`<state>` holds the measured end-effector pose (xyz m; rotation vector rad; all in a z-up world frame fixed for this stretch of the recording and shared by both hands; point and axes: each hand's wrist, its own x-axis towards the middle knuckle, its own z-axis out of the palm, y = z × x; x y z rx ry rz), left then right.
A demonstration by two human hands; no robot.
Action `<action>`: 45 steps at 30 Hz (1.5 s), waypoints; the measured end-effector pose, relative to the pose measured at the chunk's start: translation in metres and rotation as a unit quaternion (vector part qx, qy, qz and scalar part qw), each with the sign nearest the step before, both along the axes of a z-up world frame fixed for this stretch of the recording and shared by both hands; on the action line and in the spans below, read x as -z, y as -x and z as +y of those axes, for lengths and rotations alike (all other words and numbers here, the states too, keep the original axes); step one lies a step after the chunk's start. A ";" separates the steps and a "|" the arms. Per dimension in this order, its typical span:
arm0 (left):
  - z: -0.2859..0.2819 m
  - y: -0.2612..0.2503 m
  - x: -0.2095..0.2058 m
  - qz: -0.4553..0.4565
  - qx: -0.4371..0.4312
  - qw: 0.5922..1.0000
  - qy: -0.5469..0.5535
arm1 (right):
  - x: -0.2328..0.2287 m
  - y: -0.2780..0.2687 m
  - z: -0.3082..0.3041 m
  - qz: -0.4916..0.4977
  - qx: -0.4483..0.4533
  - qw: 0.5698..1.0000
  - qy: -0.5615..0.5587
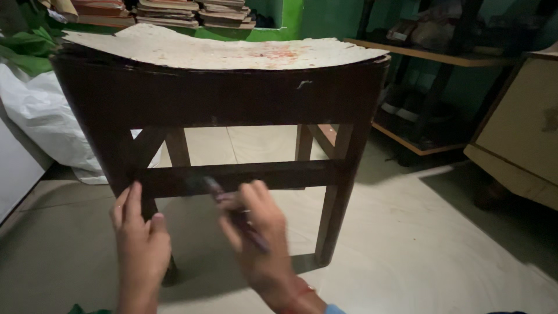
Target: The person dips a paintbrush into a green mug and paints the legs and frame of a wooden stool. The stool has a white protective covering on its seat. The person works on different sides of the stool, applying paint to the vertical and horizontal wooden parts.
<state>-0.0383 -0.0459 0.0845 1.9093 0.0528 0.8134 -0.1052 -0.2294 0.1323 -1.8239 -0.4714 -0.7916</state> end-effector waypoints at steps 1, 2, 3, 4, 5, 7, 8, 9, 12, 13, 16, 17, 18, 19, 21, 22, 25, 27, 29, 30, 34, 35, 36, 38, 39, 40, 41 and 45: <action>-0.003 -0.001 0.001 -0.015 0.007 1.000 -0.006 | 0.007 0.002 -0.008 -0.023 0.018 0.999 -0.023; -0.003 -0.002 0.004 -0.030 0.013 0.999 -0.011 | 0.014 0.003 -0.015 -0.047 0.035 0.997 -0.045; -0.002 -0.003 0.008 -0.017 -0.002 0.999 -0.030 | 0.019 0.007 -0.023 -0.073 0.091 0.992 -0.041; 0.000 -0.006 0.012 -0.004 -0.016 0.999 -0.050 | 0.024 0.011 -0.032 -0.100 0.147 0.983 -0.037; 0.003 -0.009 0.018 0.008 -0.030 0.997 -0.070 | 0.028 0.014 -0.036 -0.126 0.202 0.971 -0.034; 0.008 -0.018 0.027 -0.009 -0.025 0.994 -0.103 | 0.038 0.016 -0.032 -0.125 0.240 0.961 -0.060; 0.008 -0.025 0.032 -0.022 -0.018 0.993 -0.114 | 0.042 0.015 -0.033 -0.129 0.262 0.954 -0.069; 0.013 -0.029 0.036 -0.019 -0.017 0.991 -0.132 | 0.046 0.013 -0.031 -0.135 0.250 0.957 -0.062; 0.025 -0.032 0.040 0.033 -0.006 0.989 -0.147 | 0.059 0.007 0.000 -0.108 0.196 0.973 -0.056; 0.027 -0.033 0.039 0.073 0.009 0.990 -0.123 | 0.060 0.003 0.013 -0.075 0.172 0.980 -0.065; 0.028 -0.028 0.028 0.094 0.050 0.992 -0.062 | 0.055 0.001 0.053 -0.061 0.171 0.983 -0.043; 0.025 -0.026 0.023 0.084 0.064 0.993 -0.045 | 0.052 0.001 0.063 -0.063 0.141 0.987 -0.038; 0.022 -0.022 0.020 0.085 0.080 0.993 -0.003 | 0.048 0.000 0.069 -0.065 0.113 0.991 -0.030; 0.020 -0.018 0.016 0.087 0.095 0.991 0.039 | 0.045 -0.001 0.074 -0.067 0.085 0.994 -0.023; 0.022 -0.008 0.006 0.089 0.123 0.981 0.121 | 0.038 -0.002 0.084 -0.072 0.048 0.996 -0.014; 0.023 -0.005 0.001 0.089 0.137 0.973 0.162 | 0.036 -0.003 0.087 -0.077 0.029 0.997 -0.009; 0.034 0.002 -0.013 0.119 0.160 0.954 0.222 | 0.030 -0.004 0.089 -0.079 -0.056 0.995 -0.008; 0.037 0.006 -0.020 0.129 0.161 0.950 0.234 | 0.025 -0.004 0.090 -0.052 -0.095 0.994 0.000; 0.035 0.013 -0.025 0.120 0.152 0.951 0.240 | 0.023 -0.005 0.087 -0.040 -0.118 0.992 0.001; 0.033 0.014 -0.028 0.134 0.136 0.953 0.235 | 0.022 -0.006 0.085 -0.042 -0.122 0.992 -0.003; 0.028 0.016 -0.037 0.156 0.113 0.948 0.254 | 0.024 -0.016 0.061 -0.033 -0.171 0.985 -0.017; 0.028 0.015 -0.037 0.152 0.118 0.943 0.270 | 0.023 -0.019 0.055 -0.019 -0.160 0.987 -0.026; 0.028 0.013 -0.036 0.138 0.123 0.946 0.266 | 0.023 -0.021 0.049 -0.004 -0.148 0.988 -0.034; 0.028 0.008 -0.033 0.108 0.131 0.951 0.257 | 0.022 -0.020 0.034 -0.002 -0.105 0.994 -0.034; 0.029 0.006 -0.031 0.105 0.125 0.956 0.243 | 0.021 -0.019 0.024 -0.014 -0.073 0.997 -0.027; 0.029 0.006 -0.028 0.102 0.119 0.960 0.231 | 0.020 -0.017 0.015 -0.025 -0.040 0.999 -0.018; 0.028 0.005 -0.027 0.100 0.113 0.964 0.218 | 0.020 -0.016 0.009 -0.043 -0.031 0.999 -0.010; 0.023 0.009 -0.024 0.098 0.115 0.965 0.214 | 0.024 -0.008 -0.014 -0.052 -0.019 0.998 -0.030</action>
